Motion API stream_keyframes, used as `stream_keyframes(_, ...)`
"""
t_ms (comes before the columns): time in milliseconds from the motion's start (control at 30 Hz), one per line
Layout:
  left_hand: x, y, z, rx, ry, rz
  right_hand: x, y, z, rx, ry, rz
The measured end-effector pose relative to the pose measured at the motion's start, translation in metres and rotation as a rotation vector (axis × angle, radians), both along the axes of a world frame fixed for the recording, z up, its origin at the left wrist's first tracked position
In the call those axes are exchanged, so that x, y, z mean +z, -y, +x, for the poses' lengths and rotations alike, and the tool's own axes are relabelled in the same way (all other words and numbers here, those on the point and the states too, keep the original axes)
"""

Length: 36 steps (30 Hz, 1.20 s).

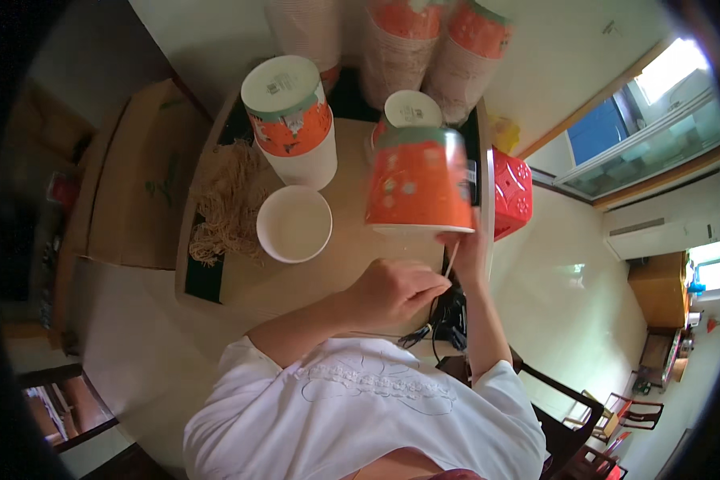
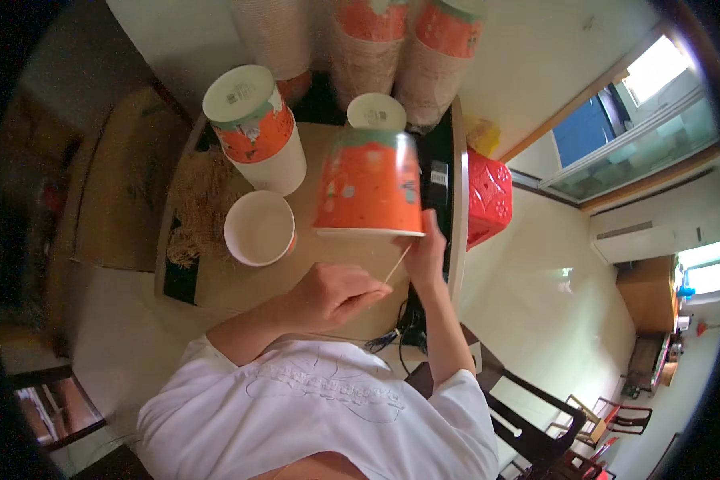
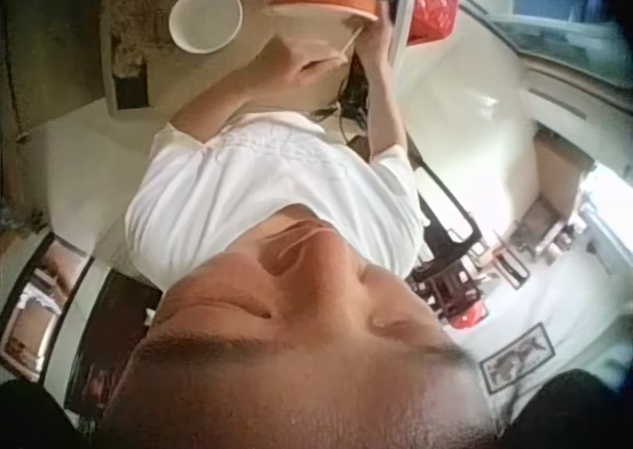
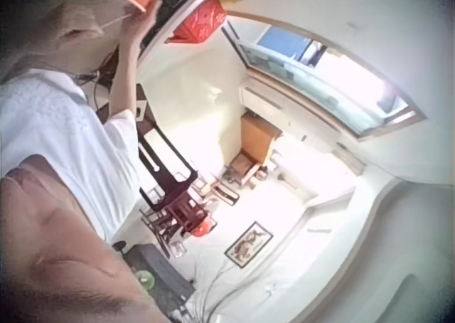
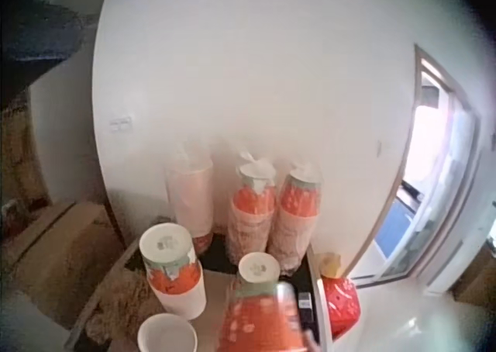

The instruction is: The person is packaging items by placing bundles of string-like material into paper cups.

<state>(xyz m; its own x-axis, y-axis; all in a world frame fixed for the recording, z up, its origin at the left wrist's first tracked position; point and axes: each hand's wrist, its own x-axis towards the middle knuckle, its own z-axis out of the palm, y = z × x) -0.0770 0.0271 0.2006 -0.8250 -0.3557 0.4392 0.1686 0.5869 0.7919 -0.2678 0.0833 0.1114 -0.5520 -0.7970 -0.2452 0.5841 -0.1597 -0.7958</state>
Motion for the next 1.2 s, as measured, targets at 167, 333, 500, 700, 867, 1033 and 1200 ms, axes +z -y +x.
stream_keyframes(167,-0.014,0.054,-0.053,0.184,0.035,-0.548,0.012,0.103,-0.084,-0.216,-0.708,-0.258)
stream_keyframes(333,-0.055,0.127,-0.107,0.384,0.136,-0.658,0.008,0.194,-0.116,-0.198,-1.055,-0.271)
stream_keyframes(500,-0.135,0.161,-0.148,0.492,0.189,-0.711,-0.042,0.235,-0.138,-0.135,-1.009,-0.169)
stream_keyframes(700,-0.185,0.156,-0.182,0.385,0.283,-0.483,-0.148,0.22,-0.228,0.343,-0.899,-0.04)
stream_keyframes(867,-0.185,0.155,-0.169,0.33,0.537,-0.453,-0.017,0.209,-0.165,0.017,-1.415,-0.005)
stream_keyframes(1033,-0.222,0.14,-0.184,0.332,0.455,-0.437,0.028,0.204,-0.118,0.025,-1.745,-0.094)
stream_keyframes(1200,-0.188,0.121,-0.163,0.166,0.52,-0.618,0.008,0.19,-0.123,0.022,-1.921,0.0)
